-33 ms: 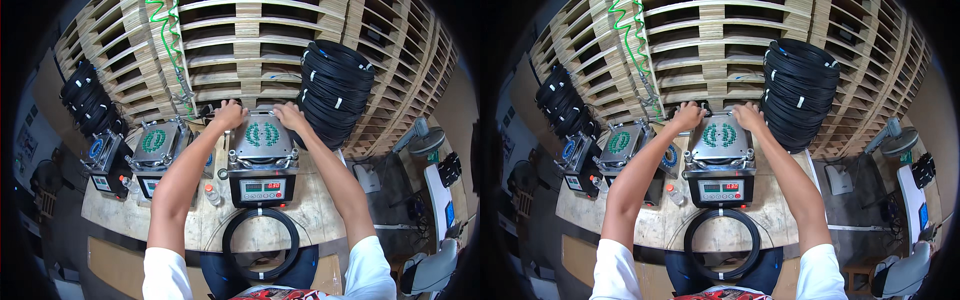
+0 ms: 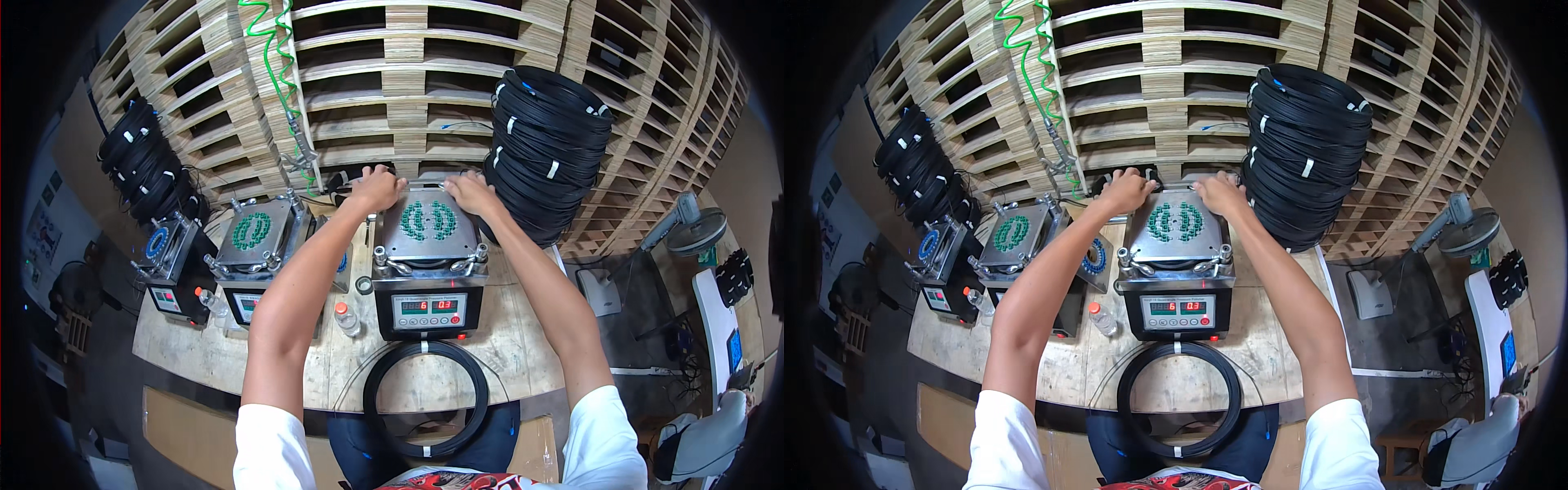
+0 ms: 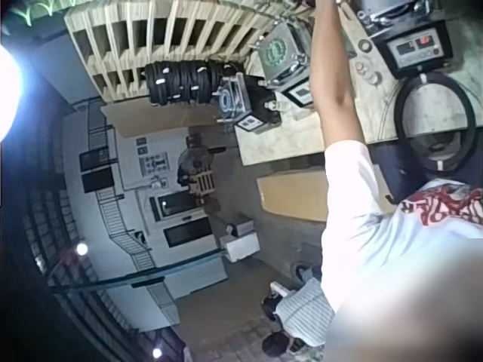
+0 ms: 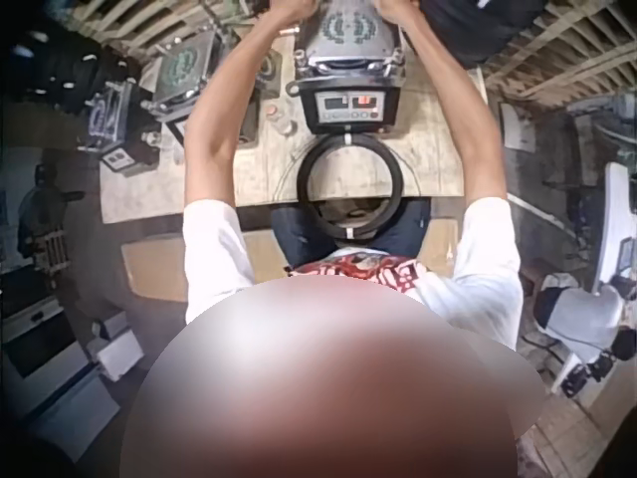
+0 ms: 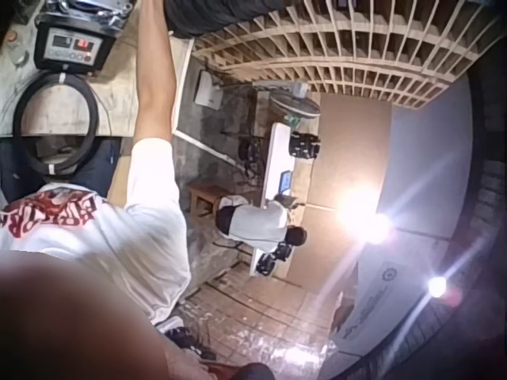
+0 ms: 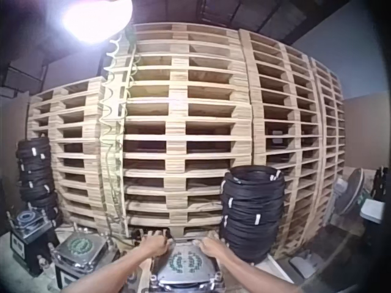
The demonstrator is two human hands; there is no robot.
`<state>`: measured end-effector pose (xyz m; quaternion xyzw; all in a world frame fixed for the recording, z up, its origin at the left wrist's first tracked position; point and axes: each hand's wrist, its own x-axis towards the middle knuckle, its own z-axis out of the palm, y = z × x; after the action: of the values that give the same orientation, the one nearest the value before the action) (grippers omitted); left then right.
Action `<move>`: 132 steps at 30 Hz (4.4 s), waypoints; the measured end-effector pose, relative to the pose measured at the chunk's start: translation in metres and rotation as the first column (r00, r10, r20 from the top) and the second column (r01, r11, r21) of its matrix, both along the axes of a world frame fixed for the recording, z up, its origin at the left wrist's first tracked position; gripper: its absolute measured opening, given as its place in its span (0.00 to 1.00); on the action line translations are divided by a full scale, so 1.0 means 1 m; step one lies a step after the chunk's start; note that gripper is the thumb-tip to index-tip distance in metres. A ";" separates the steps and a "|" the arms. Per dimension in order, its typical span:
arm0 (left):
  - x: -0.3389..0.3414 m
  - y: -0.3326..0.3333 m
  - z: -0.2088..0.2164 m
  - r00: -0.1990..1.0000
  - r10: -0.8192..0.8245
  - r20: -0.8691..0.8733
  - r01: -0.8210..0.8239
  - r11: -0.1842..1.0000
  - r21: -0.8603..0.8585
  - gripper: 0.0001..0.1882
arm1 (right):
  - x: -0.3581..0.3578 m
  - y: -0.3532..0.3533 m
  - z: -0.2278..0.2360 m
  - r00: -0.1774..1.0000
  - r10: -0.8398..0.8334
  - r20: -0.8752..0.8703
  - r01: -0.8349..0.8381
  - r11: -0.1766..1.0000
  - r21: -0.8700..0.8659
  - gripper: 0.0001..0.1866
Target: Placing wire coils on processing machines, adjusting settings, and rotating between work stations.
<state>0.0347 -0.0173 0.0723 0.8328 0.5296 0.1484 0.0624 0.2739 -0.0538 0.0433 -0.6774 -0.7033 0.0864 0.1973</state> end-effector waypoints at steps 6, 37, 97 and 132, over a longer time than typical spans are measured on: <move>-0.019 0.010 -0.011 0.990 -0.127 -0.067 0.119 0.987 -0.112 0.30 | 0.015 0.000 -0.006 0.989 0.140 -0.057 -0.142 0.989 -0.037 0.26; -0.101 -0.278 -0.143 0.820 0.002 0.572 0.120 0.977 -0.176 0.18 | 0.065 -0.223 -0.126 0.903 0.101 -0.418 0.031 0.954 0.297 0.13; -0.445 -0.127 -0.015 0.764 0.298 0.572 -0.123 0.938 -0.324 0.25 | -0.301 -0.076 -0.006 0.614 0.290 -0.734 -0.524 0.845 -0.105 0.30; -0.450 -0.205 -0.098 0.469 0.211 0.858 0.273 0.889 -0.368 0.16 | -0.360 -0.206 -0.011 0.250 0.019 -0.968 -0.471 0.876 -0.105 0.17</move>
<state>-0.4151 -0.2225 -0.0253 0.6051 0.4237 0.4256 0.5227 -0.0858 -0.2600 0.0327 -0.3940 -0.5145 0.6329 0.4237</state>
